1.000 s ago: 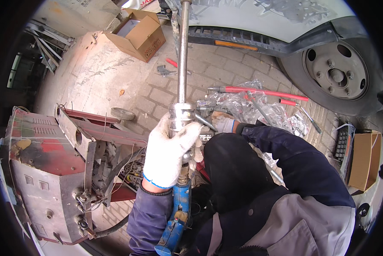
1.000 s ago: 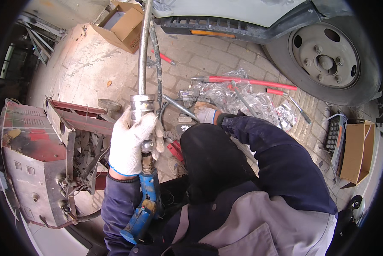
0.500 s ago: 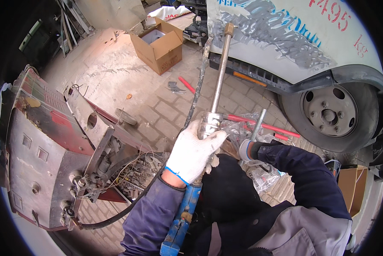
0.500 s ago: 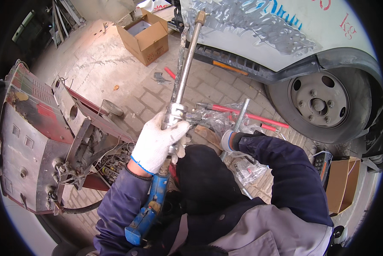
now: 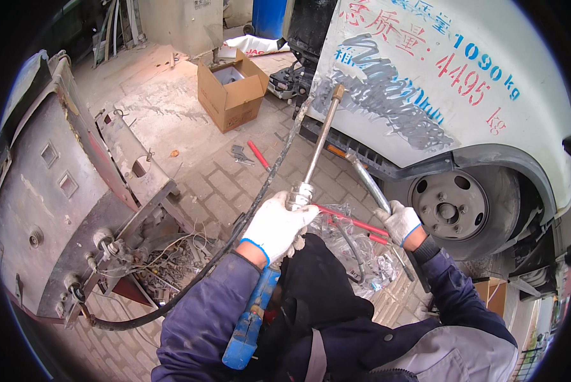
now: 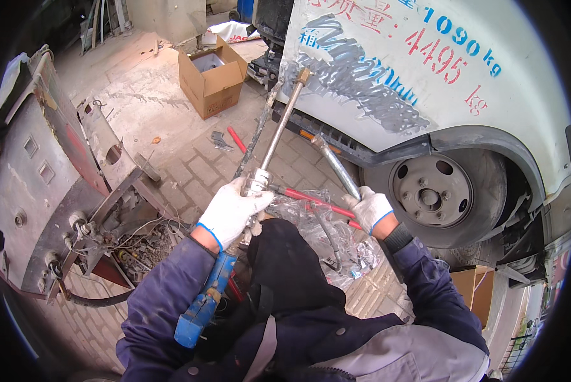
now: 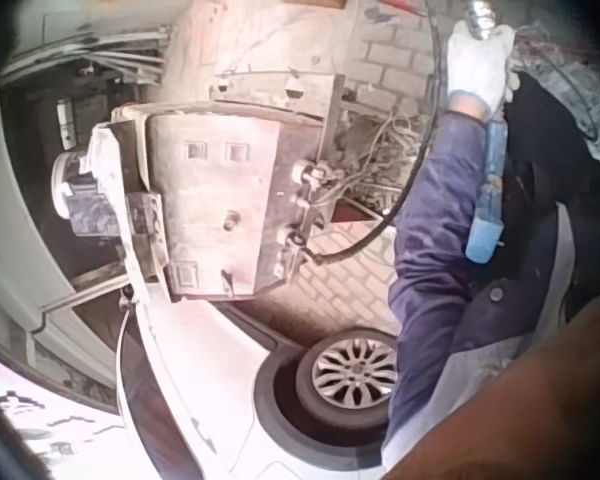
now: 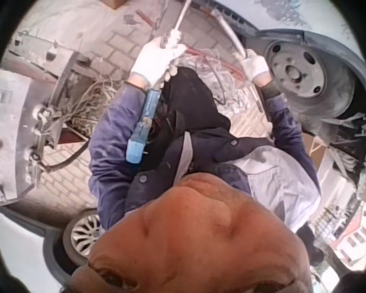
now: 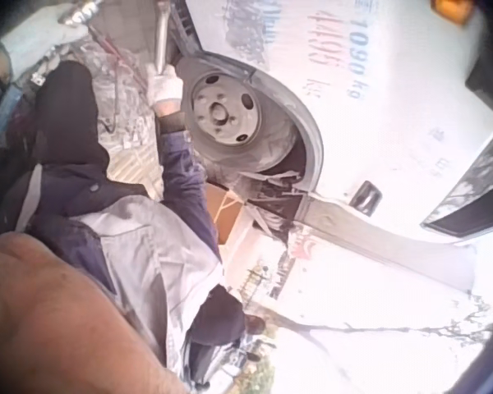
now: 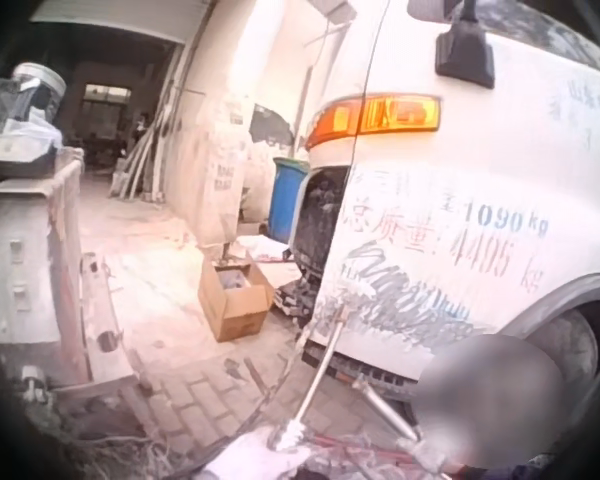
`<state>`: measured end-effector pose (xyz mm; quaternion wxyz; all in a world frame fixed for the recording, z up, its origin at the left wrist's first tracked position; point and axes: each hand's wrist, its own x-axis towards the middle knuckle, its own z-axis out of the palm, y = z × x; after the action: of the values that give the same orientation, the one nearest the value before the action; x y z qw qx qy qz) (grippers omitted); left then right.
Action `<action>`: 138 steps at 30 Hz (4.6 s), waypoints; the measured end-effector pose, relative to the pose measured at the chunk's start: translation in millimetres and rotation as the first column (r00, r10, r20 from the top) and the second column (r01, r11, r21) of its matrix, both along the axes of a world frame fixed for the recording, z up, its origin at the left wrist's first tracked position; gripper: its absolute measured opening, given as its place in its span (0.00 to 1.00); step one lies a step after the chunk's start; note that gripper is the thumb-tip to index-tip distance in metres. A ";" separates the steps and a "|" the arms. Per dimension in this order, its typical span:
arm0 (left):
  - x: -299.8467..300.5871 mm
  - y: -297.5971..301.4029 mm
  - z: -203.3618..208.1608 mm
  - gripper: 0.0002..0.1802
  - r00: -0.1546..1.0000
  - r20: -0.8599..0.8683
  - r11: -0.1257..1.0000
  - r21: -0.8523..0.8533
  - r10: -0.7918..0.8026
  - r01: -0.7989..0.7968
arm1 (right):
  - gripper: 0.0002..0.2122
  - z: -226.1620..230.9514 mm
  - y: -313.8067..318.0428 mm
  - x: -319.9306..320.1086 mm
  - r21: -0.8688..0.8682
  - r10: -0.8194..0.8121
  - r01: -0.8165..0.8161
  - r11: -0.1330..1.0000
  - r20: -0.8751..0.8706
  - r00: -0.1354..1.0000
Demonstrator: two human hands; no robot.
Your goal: The person uses a pneumatic tool to repeatedly tap a damaged area on the side panel of a white truck. They hold the tool with both hands and apply it to the same spot for the duration of the clip.
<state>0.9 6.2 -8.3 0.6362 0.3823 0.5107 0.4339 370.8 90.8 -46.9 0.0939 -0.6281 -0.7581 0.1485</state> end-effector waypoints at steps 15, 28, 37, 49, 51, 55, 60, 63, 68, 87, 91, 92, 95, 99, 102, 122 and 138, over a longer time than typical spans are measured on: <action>-0.8 5.8 -16.5 0.23 1.000 -0.024 0.995 0.096 -0.014 0.016 | 0.26 138.1 37.3 -74.0 0.582 0.125 -0.184 0.792 0.141 0.982; -2.3 7.4 -19.3 0.22 1.000 -0.004 0.995 0.097 -0.028 0.028 | 0.26 172.6 101.4 -70.9 0.586 0.102 -0.362 0.725 0.428 0.898; 1.5 7.8 -20.8 0.20 0.999 0.036 0.995 0.098 -0.004 0.001 | 0.26 160.7 119.2 -76.2 0.543 0.201 -0.523 0.657 0.542 0.816; 0.7 0.2 -6.3 0.19 0.999 0.033 1.000 0.030 -0.002 0.001 | 0.27 151.1 127.3 -83.3 0.472 0.171 -0.456 0.755 0.529 0.831; 0.6 1.6 -6.3 0.19 0.999 0.035 0.999 0.035 -0.002 0.001 | 0.27 149.0 123.8 -78.4 0.512 0.262 -0.514 0.688 0.485 0.834; 0.2 1.8 -6.5 0.19 0.999 0.034 0.999 0.041 -0.010 0.009 | 0.29 156.9 121.5 -83.0 0.393 0.112 -0.393 0.831 0.574 0.811; -2.4 -0.3 -5.3 0.19 1.000 0.009 0.999 0.030 -0.016 0.016 | 0.30 157.7 115.8 -113.5 0.427 0.148 -0.375 0.823 0.477 0.866; -3.4 0.6 -6.3 0.19 1.000 0.003 0.999 0.037 -0.012 0.012 | 0.28 148.8 100.9 -107.7 0.462 0.234 -0.469 0.753 0.478 0.847; -4.9 1.0 -7.2 0.19 1.000 0.009 0.999 0.048 -0.006 0.005 | 0.28 148.0 108.9 -90.5 0.442 0.043 -0.333 0.833 0.549 0.835; -3.1 2.2 -9.8 0.19 0.997 0.070 1.000 0.026 -0.012 0.010 | 0.29 144.9 101.8 -88.7 0.487 0.268 -0.468 0.737 0.425 0.864; -3.5 3.1 -11.3 0.19 0.997 0.074 1.000 -0.006 -0.008 0.009 | 0.30 151.7 105.7 -89.5 0.466 0.041 -0.263 0.845 0.434 0.900; -3.8 2.9 -11.9 0.18 0.998 0.062 1.000 0.013 -0.015 0.014 | 0.30 151.0 103.2 -88.7 0.429 0.087 -0.319 0.845 0.478 0.874; -2.0 1.9 -13.5 0.18 0.997 0.068 0.999 0.041 -0.019 0.017 | 0.29 150.8 95.7 -86.2 0.461 0.174 -0.417 0.783 0.480 0.860; -2.2 1.4 -12.2 0.17 0.999 0.043 1.000 0.029 -0.004 0.003 | 0.28 150.1 87.0 -83.9 0.452 0.257 -0.455 0.767 0.433 0.864; -3.2 1.5 -10.9 0.17 0.999 0.042 1.000 0.014 -0.022 0.021 | 0.28 159.5 100.5 -92.4 0.410 0.117 -0.344 0.845 0.486 0.866; -2.8 -0.7 -7.5 0.17 1.000 0.008 1.000 -0.001 -0.008 0.008 | 0.29 162.0 80.1 -73.0 0.539 0.387 -0.599 0.592 0.462 0.798; -2.5 -1.6 -12.6 0.16 0.999 0.036 0.999 0.026 -0.033 0.033 | 0.25 181.3 102.8 -100.5 0.364 0.129 -0.429 0.827 0.620 0.774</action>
<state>-1.6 4.7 -20.8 0.6474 0.3908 0.4872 0.4366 270.3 193.6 134.4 -0.0067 -0.4744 -0.8500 -0.2288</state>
